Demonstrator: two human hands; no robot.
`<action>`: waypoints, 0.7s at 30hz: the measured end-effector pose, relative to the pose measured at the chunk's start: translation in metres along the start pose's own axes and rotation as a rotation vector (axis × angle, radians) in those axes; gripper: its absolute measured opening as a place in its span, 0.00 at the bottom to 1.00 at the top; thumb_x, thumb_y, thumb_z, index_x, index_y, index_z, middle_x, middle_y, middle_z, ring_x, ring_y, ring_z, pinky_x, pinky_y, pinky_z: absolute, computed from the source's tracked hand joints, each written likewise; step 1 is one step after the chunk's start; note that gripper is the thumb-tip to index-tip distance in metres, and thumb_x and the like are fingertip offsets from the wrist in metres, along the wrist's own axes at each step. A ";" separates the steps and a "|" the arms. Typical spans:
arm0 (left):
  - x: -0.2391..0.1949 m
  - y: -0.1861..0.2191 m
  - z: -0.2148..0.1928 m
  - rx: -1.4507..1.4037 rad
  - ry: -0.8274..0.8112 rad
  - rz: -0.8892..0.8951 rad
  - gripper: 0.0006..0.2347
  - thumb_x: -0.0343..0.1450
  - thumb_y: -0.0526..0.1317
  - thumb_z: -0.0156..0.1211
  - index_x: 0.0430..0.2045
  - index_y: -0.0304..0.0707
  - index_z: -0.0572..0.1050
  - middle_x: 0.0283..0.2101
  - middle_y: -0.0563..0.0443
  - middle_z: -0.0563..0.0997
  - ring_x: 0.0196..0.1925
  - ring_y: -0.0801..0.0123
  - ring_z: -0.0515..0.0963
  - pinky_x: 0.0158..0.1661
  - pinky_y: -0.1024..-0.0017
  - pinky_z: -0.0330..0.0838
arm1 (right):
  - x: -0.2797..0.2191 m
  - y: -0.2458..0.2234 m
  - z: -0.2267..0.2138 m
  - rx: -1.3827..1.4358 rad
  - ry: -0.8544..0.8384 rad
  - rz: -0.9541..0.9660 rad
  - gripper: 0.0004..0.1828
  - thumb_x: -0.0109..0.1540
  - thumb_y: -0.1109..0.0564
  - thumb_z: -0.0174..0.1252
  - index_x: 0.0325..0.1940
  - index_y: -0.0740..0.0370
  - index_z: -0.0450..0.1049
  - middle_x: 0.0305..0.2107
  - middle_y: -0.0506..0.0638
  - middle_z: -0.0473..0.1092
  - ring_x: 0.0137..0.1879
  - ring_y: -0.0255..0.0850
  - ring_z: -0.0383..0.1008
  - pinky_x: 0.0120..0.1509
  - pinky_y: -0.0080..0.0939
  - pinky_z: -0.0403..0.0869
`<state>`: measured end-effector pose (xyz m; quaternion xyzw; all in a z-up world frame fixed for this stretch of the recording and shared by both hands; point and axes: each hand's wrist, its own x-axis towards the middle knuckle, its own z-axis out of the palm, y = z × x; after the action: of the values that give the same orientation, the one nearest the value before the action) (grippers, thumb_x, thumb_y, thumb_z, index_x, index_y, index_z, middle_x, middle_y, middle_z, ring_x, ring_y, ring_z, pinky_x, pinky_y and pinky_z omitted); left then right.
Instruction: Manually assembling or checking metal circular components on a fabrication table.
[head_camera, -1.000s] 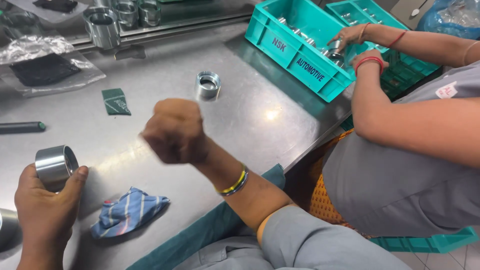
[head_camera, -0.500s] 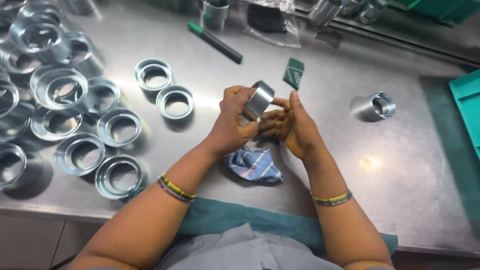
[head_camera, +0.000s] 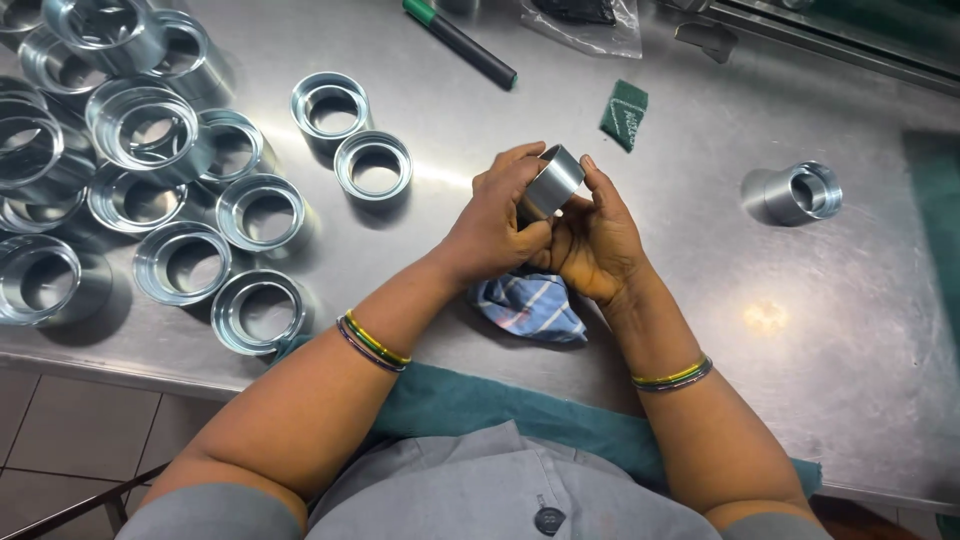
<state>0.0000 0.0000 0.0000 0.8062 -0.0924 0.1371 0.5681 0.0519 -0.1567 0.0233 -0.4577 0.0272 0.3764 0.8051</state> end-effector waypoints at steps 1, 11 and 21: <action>0.001 -0.008 0.002 0.000 0.003 0.001 0.27 0.62 0.30 0.65 0.58 0.37 0.69 0.67 0.38 0.64 0.67 0.43 0.63 0.63 0.53 0.63 | 0.002 0.002 -0.004 -0.002 -0.002 0.000 0.43 0.67 0.33 0.45 0.61 0.81 0.61 0.40 0.63 0.73 0.40 0.46 0.83 0.41 0.40 0.84; 0.000 -0.015 0.003 -0.111 -0.050 -0.055 0.25 0.65 0.33 0.62 0.59 0.33 0.66 0.58 0.37 0.70 0.63 0.53 0.73 0.63 0.62 0.68 | -0.003 -0.004 -0.007 -0.387 -0.069 -0.156 0.44 0.69 0.29 0.42 0.59 0.79 0.65 0.39 0.65 0.73 0.41 0.46 0.81 0.44 0.43 0.83; -0.004 -0.004 0.006 0.066 -0.101 0.093 0.29 0.59 0.30 0.65 0.58 0.48 0.71 0.72 0.42 0.58 0.78 0.41 0.51 0.71 0.46 0.51 | -0.003 -0.008 -0.009 0.037 -0.077 0.000 0.32 0.60 0.35 0.57 0.52 0.64 0.70 0.41 0.58 0.75 0.46 0.46 0.81 0.46 0.45 0.81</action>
<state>-0.0020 -0.0039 -0.0071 0.8251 -0.1535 0.1256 0.5290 0.0575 -0.1681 0.0252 -0.4278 0.0033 0.3932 0.8139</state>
